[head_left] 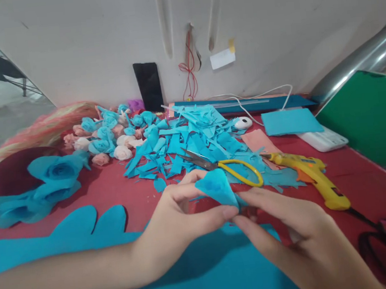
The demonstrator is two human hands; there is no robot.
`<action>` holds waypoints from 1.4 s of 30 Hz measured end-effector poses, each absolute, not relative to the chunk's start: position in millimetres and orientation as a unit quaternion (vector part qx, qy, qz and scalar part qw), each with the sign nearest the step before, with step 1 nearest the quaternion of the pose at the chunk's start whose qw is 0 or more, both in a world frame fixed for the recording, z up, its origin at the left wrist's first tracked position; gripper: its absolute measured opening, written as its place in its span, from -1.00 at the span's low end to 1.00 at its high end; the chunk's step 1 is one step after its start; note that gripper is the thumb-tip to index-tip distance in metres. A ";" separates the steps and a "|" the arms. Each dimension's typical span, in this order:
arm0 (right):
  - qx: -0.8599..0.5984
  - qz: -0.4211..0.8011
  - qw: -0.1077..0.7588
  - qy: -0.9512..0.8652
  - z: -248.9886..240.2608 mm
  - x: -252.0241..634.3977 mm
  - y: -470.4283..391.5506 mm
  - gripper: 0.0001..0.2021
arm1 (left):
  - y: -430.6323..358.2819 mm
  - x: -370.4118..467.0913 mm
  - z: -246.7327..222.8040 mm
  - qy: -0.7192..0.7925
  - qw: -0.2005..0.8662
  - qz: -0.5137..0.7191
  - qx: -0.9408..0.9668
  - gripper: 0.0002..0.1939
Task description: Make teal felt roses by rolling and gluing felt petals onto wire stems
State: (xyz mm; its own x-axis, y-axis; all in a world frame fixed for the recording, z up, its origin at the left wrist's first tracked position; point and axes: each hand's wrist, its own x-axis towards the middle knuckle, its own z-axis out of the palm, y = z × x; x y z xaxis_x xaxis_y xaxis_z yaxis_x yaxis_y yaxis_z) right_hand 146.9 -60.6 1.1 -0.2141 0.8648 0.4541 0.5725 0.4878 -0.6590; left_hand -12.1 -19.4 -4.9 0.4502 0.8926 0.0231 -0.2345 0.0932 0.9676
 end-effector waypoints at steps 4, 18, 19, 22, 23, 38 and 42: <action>-0.481 0.195 0.399 -0.756 3.1 147.2 -62.7 -0.86 | -19.4 -12.7 -6.0 0.305 0.674 0.412 0.532 -0.89; -0.495 0.156 0.388 -0.762 -2.8 148.5 -63.5 -0.88 | -19.8 -13.9 -11.7 0.317 0.691 0.400 0.512 -0.93; -0.504 0.149 0.383 -0.760 -2.9 147.3 -63.2 -0.87 | -19.7 -13.5 -11.3 0.310 0.690 0.405 0.514 -0.91; -0.541 0.119 0.374 -0.744 -3.2 144.1 -62.2 -0.78 | -19.2 -12.3 -9.6 0.288 0.694 0.407 0.520 -0.86; -0.550 0.110 0.374 -0.739 -3.3 143.5 -61.9 -0.76 | -19.0 -12.1 -9.2 0.285 0.693 0.405 0.524 -0.86; -0.567 0.135 0.385 -0.716 -3.0 153.7 -61.8 -0.74 | -20.7 -14.8 -6.2 0.319 0.715 0.379 0.494 -0.92; -0.542 0.157 0.386 -0.730 -1.5 163.7 -54.3 -0.76 | -16.9 -13.6 -3.0 0.379 0.697 0.387 0.471 -0.83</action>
State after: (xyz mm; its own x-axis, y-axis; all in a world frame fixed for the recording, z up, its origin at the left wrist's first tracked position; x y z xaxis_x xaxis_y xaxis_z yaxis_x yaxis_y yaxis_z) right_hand 163.7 -54.3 -1.5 -0.1148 0.9125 0.3926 0.6702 0.3629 -0.6474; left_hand -13.6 -16.9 -3.0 0.4142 0.8954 -0.1636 -0.1821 0.2576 0.9489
